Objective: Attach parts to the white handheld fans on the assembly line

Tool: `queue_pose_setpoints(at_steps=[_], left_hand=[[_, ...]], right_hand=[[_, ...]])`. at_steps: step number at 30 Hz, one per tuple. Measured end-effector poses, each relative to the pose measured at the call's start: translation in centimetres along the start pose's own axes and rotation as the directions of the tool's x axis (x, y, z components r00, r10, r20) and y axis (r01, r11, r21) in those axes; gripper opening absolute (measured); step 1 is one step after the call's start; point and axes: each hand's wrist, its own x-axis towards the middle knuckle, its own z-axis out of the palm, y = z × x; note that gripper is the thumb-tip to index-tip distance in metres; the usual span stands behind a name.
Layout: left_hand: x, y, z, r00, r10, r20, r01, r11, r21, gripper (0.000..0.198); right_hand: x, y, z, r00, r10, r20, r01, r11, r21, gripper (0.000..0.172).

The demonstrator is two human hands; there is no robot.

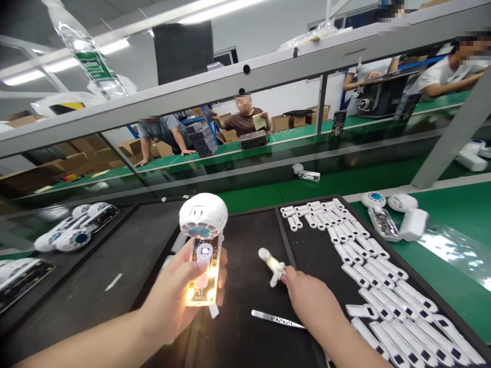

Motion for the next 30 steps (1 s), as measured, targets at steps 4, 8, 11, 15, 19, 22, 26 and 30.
queue_pose_setpoints(at_steps=[4,8,11,15,19,22,26,30], left_hand=[[0.0,-0.1,0.0,0.999,0.036,0.016,-0.036,0.999,-0.024,0.02],[-0.2,-0.3,-0.1,0.999,0.041,0.018,-0.04,0.999,-0.024,0.018],[-0.1,-0.5,-0.4,0.999,0.032,0.032,-0.032,0.999,-0.028,0.018],[0.2,-0.7,-0.8,1.0,0.021,0.011,-0.021,1.0,-0.022,0.015],[0.4,-0.8,-0.8,1.0,0.002,-0.001,-0.002,1.0,0.003,0.015],[0.5,-0.7,-0.6,1.0,-0.005,-0.006,0.005,1.0,-0.004,0.017],[0.5,-0.5,-0.4,1.0,-0.006,-0.029,0.005,0.999,-0.032,0.018],[0.3,-0.5,-0.4,0.999,-0.015,-0.044,0.014,0.999,-0.033,0.019]], right_hand=[[-0.1,-0.1,-0.3,1.0,0.004,-0.028,-0.004,1.0,0.013,0.024],[-0.2,-0.5,-1.0,1.0,0.012,-0.007,-0.012,1.0,0.01,0.025],[-0.3,-0.7,-1.3,1.0,0.016,0.007,-0.016,1.0,0.015,0.027],[-0.4,-0.5,-1.1,1.0,-0.001,-0.031,0.001,1.0,0.004,0.026],[-0.3,-0.4,-0.8,0.999,-0.006,-0.042,0.005,1.0,-0.026,0.025],[-0.3,-0.4,-0.6,0.999,-0.014,-0.041,0.012,0.999,-0.032,0.025],[-0.3,-0.3,-0.3,0.997,-0.023,-0.071,0.019,0.999,-0.05,0.023],[-0.3,-0.2,-0.2,0.997,-0.032,-0.065,0.028,0.997,-0.068,0.023]])
